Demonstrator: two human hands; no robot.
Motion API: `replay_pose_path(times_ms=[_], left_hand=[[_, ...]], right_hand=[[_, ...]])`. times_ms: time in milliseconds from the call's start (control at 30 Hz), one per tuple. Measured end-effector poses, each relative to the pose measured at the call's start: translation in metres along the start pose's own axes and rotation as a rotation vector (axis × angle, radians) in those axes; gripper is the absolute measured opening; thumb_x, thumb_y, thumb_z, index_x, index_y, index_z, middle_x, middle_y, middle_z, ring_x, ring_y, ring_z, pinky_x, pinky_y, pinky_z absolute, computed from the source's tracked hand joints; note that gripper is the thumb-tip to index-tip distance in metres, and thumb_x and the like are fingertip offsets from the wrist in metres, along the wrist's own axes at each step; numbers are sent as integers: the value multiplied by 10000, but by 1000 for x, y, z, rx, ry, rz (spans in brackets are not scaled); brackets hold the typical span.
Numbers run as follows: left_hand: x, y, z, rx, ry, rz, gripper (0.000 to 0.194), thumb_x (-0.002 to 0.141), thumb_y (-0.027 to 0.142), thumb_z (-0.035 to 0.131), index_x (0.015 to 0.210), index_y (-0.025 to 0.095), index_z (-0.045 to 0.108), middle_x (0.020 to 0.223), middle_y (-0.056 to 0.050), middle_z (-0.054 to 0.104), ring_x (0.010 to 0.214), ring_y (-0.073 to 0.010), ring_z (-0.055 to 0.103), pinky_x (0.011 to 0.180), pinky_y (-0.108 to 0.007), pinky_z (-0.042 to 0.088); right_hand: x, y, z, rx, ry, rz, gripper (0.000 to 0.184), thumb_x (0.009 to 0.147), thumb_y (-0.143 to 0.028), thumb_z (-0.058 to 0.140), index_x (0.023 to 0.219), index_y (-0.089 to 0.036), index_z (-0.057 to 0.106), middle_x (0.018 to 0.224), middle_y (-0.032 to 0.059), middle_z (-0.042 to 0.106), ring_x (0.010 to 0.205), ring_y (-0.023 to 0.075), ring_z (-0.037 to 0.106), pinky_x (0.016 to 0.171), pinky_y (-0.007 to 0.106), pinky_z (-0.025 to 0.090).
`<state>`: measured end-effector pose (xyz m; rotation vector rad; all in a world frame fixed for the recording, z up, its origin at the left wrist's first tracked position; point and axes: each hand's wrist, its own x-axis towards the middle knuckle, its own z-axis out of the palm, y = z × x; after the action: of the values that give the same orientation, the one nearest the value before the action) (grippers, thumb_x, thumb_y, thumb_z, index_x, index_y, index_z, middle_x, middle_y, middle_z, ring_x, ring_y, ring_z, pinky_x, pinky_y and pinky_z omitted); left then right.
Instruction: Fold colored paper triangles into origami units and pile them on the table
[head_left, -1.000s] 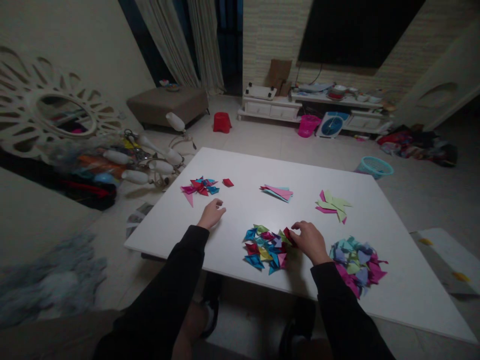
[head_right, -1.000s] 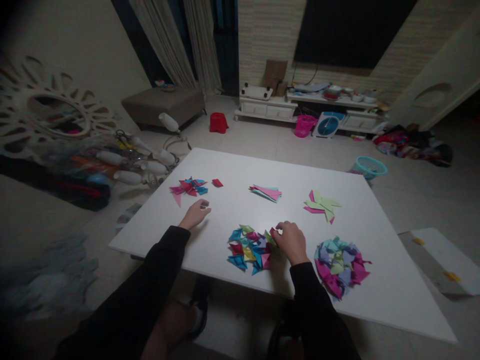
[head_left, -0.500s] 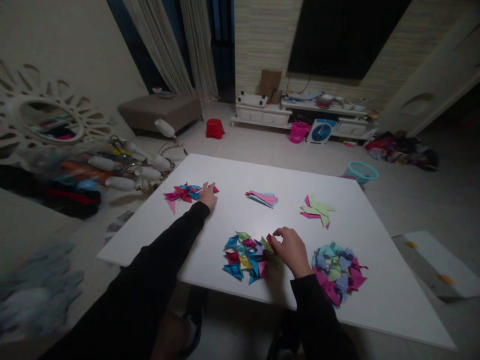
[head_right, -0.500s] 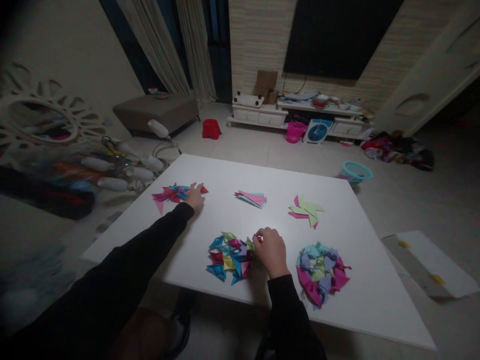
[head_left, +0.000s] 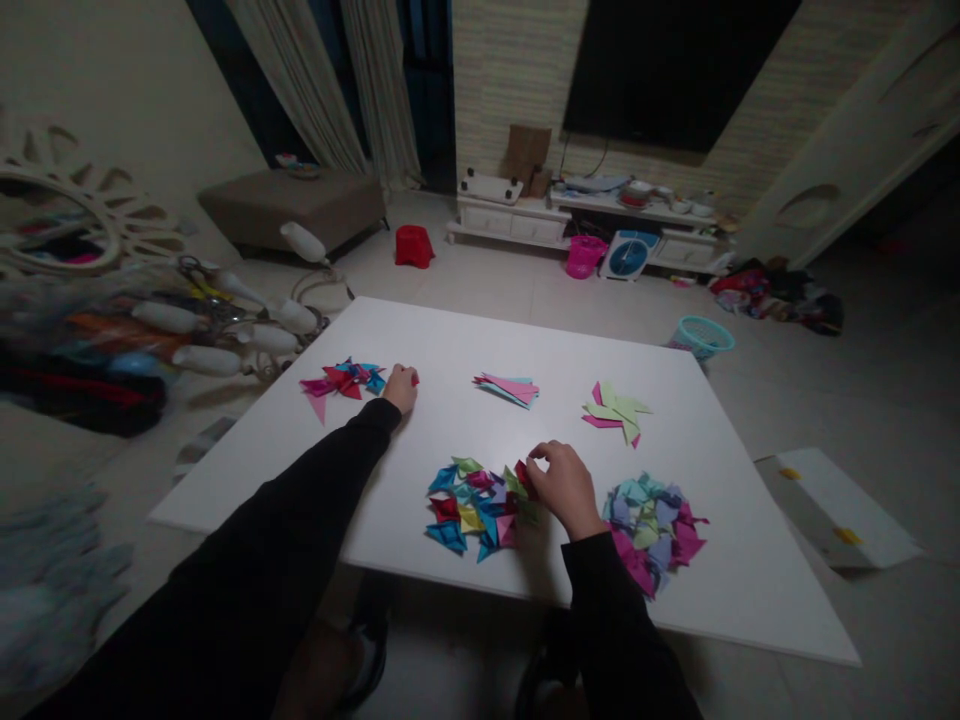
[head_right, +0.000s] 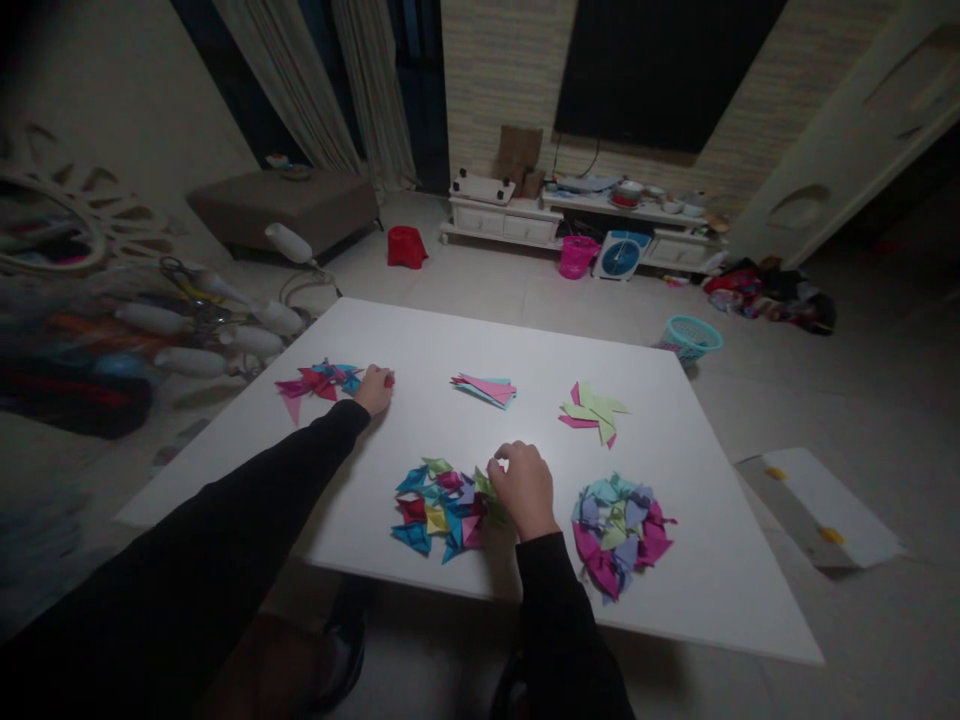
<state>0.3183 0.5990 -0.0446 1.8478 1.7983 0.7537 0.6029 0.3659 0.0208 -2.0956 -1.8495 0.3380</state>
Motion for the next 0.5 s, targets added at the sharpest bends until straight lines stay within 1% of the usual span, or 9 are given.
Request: replay_pose_path(times_ms=[67, 133, 200, 267, 300, 333, 400, 433, 500], left_hand=[[-17, 16, -3, -49, -22, 18, 102, 697, 84, 593, 754, 167, 577, 999, -115, 604, 919, -218, 608, 902, -350, 495], [-42, 35, -6, -101, -56, 50, 73, 738, 117, 586, 791, 163, 606, 967, -91, 651, 873, -191, 638, 854, -318, 517], [-73, 54, -8, -173, -95, 95, 65, 771, 161, 575, 810, 169, 627, 949, -62, 693, 830, -167, 663, 794, -287, 533], [-109, 68, -10, -354, -113, 154, 63, 776, 185, 580, 777, 166, 640, 949, -66, 719, 831, -172, 679, 787, -295, 539], [-125, 72, -11, -377, -97, 158, 75, 772, 178, 572, 753, 169, 644, 899, -60, 725, 823, -175, 682, 786, -300, 539], [-140, 75, -11, -374, -112, 162, 75, 759, 167, 577, 744, 173, 650, 859, -53, 724, 816, -178, 684, 779, -301, 539], [-163, 77, -11, -376, -159, 122, 69, 744, 163, 592, 766, 180, 655, 830, -45, 722, 798, -184, 690, 735, -295, 541], [-170, 76, -10, -375, -188, 100, 71, 741, 164, 600, 781, 182, 656, 831, -44, 721, 794, -188, 692, 715, -292, 541], [-176, 74, -7, -376, -242, 69, 80, 739, 169, 610, 804, 183, 655, 853, -49, 721, 791, -194, 694, 689, -291, 541]], right_hand=[[-1, -2, -2, 0, 2, 0, 169, 909, -290, 548, 879, -214, 695, 924, 64, 690, 929, 213, 596, 772, 300, 402], [-2, -5, -4, 3, 5, 5, 176, 911, -293, 544, 887, -210, 697, 934, 63, 690, 933, 210, 600, 772, 299, 402], [-4, -8, -5, 12, 6, 11, 177, 910, -290, 544, 895, -208, 701, 944, 61, 692, 937, 207, 603, 775, 297, 402], [-6, -11, -6, 16, 9, 9, 179, 910, -288, 545, 901, -207, 704, 947, 57, 696, 938, 202, 605, 782, 294, 401], [-8, -13, -6, 13, 14, 7, 184, 912, -290, 543, 905, -205, 706, 949, 57, 698, 941, 201, 607, 786, 292, 400], [-9, -13, -7, 9, 18, 6, 193, 916, -298, 540, 910, -204, 708, 954, 59, 700, 944, 200, 608, 788, 291, 400], [-12, -11, -8, -4, 9, 17, 214, 921, -317, 536, 925, -202, 716, 968, 66, 707, 949, 201, 614, 780, 288, 399], [-12, -8, -9, -10, -7, 33, 223, 921, -322, 533, 934, -203, 721, 977, 68, 712, 948, 202, 619, 771, 288, 399], [-13, 0, -10, -17, -53, 79, 231, 913, -315, 533, 963, -201, 728, 996, 70, 721, 938, 205, 629, 751, 289, 399]])
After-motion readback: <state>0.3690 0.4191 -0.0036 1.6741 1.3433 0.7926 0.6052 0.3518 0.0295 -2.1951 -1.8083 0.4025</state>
